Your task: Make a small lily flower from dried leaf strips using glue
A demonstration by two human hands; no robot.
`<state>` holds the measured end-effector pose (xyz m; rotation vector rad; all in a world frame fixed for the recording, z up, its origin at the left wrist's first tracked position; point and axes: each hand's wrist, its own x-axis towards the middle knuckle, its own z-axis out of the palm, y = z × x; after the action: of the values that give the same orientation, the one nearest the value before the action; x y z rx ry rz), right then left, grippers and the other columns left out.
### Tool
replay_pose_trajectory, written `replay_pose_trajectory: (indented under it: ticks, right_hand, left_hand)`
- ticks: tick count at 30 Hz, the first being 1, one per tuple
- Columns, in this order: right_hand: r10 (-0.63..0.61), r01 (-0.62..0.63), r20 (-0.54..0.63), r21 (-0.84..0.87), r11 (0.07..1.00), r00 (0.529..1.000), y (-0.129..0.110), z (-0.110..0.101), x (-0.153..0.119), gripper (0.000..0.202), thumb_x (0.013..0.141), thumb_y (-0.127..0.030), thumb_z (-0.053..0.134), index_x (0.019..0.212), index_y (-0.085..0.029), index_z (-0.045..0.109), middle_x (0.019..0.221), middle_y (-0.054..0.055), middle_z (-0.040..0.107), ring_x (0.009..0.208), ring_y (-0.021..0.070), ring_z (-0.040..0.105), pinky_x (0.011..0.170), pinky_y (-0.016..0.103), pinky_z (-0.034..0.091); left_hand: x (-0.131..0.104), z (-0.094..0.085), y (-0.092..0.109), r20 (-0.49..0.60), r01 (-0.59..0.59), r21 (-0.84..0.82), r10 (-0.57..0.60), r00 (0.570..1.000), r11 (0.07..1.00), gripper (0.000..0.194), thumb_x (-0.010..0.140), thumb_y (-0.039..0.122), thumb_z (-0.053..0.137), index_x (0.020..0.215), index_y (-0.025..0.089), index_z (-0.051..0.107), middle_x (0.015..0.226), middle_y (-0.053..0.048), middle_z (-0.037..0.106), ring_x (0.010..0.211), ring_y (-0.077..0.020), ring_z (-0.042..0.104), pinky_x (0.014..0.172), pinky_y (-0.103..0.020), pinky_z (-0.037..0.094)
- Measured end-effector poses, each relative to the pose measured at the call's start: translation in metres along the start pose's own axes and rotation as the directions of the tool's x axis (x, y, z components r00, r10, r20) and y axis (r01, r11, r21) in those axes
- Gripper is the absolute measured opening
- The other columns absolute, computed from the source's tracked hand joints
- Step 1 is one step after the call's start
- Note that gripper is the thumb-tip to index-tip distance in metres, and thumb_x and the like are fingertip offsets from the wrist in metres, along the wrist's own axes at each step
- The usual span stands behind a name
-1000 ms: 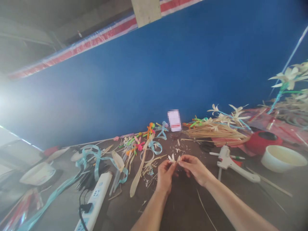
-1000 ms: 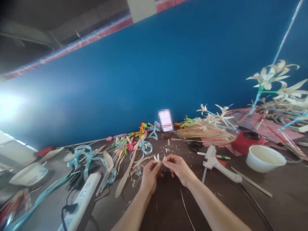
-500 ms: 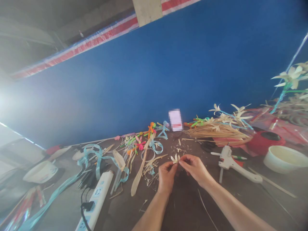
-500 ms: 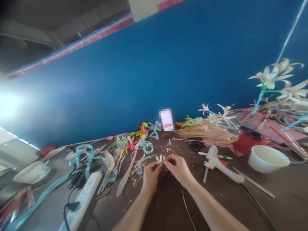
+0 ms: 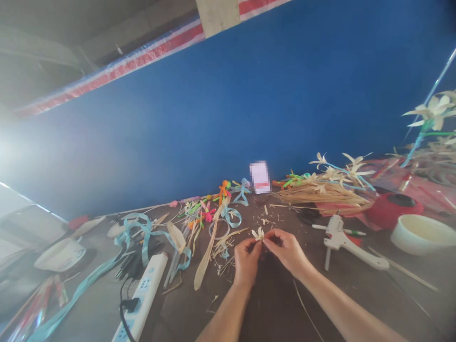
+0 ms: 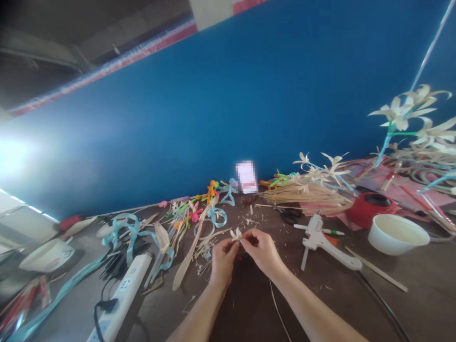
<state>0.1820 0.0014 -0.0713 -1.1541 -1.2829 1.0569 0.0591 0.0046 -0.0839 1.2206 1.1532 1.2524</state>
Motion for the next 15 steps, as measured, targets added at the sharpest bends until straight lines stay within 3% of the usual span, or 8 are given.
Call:
replay_pose_trajectory:
  ticks: [6,15]
  right_hand:
    - [0.088,-0.089,0.011,0.140,0.986,0.996,0.0065,0.0027,-0.0005,0.019,0.069,-0.037,0.057,0.070,-0.018,0.058,0.053,-0.002,0.053,0.044,0.0090,0.043,0.041,0.020,0.033]
    - [0.042,-0.041,-0.014,0.078,0.996,0.999,0.0029,0.0049,-0.0014,0.016,0.069,-0.034,0.057,0.068,-0.018,0.058,0.055,-0.002,0.054,0.047,0.0103,0.046,0.044,0.022,0.035]
  left_hand:
    - [-0.0007,-0.0001,0.0017,0.008,0.020,0.012,-0.020,1.000,1.000,0.025,0.066,0.035,0.059,0.074,0.012,0.065,0.063,-0.004,0.062,0.054,-0.0132,0.054,0.045,-0.021,0.043]
    - [0.0007,-0.0002,-0.0009,-0.037,0.004,0.020,-0.003,0.999,1.000,0.024,0.066,0.034,0.059,0.075,0.013,0.063,0.064,-0.003,0.060,0.054,-0.0125,0.053,0.043,-0.019,0.041]
